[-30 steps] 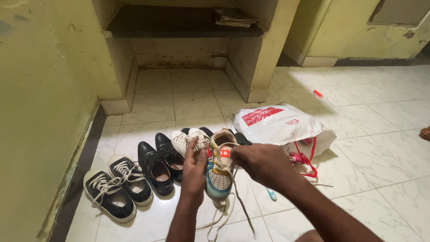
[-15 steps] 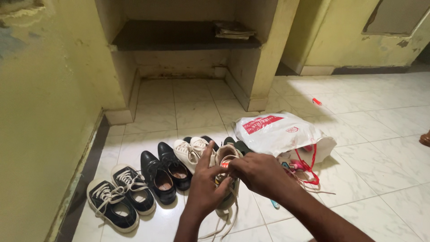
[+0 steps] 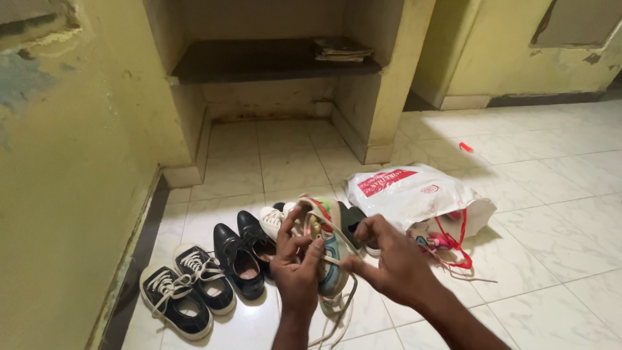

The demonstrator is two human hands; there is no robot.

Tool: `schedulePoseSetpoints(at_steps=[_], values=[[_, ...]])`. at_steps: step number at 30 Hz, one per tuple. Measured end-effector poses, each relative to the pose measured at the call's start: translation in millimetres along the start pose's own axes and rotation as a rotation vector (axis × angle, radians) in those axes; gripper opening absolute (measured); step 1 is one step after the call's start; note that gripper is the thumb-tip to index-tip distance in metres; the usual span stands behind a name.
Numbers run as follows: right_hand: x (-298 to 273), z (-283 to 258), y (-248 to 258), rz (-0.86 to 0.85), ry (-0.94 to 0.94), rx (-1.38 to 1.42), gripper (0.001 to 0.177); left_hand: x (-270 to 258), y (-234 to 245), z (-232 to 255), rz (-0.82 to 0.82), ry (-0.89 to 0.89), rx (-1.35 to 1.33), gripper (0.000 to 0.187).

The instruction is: The person sits on the floor and threads white shoelaces through the eyelets of a small child's sneaker. They pull the laces tight, adjust the tongue, and tie a knot, repeating the process for the second shoe.

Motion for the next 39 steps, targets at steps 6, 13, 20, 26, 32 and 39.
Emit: schedulePoseSetpoints(at_steps=[6,13,20,26,32,39], values=[[-37.4,69.0,-64.5,-0.368,-0.253,0.379,0.095,-9.7,1.3,-11.6,0.131,0.098,-0.286,0.009],[-96.3,148.1,-48.3,-0.376,-0.602,0.723,0.039,14.8,40.5,-1.7,0.134,0.047,-0.273,0.012],[-134.5,194.6,59.6,0.030,-0.448,1.028,0.033,20.3,55.9,10.6,0.095,-0.062,-0.297,0.009],[-132.2,87.9,98.0,0.303,-0.098,1.419,0.078,9.0,34.3,13.2,0.022,-0.099,-0.199,0.010],[-80.5,35.5,98.6,0.186,0.198,1.067,0.026,1.1,17.8,9.6,-0.032,-0.043,-0.204,0.009],[-50.2,-8.6,49.6,0.056,0.091,0.335,0.023,-8.4,3.9,24.8,-0.065,-0.197,0.062,0.010]])
Point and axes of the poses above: each hand's wrist, its own x-axis towards the middle knuckle, its own y-axis out of the back of the hand, z = x × y, the point moved 9 cm from there along x, towards the middle knuckle, and after that the axes turned 14 degrees about x, right-handed, at the moved point
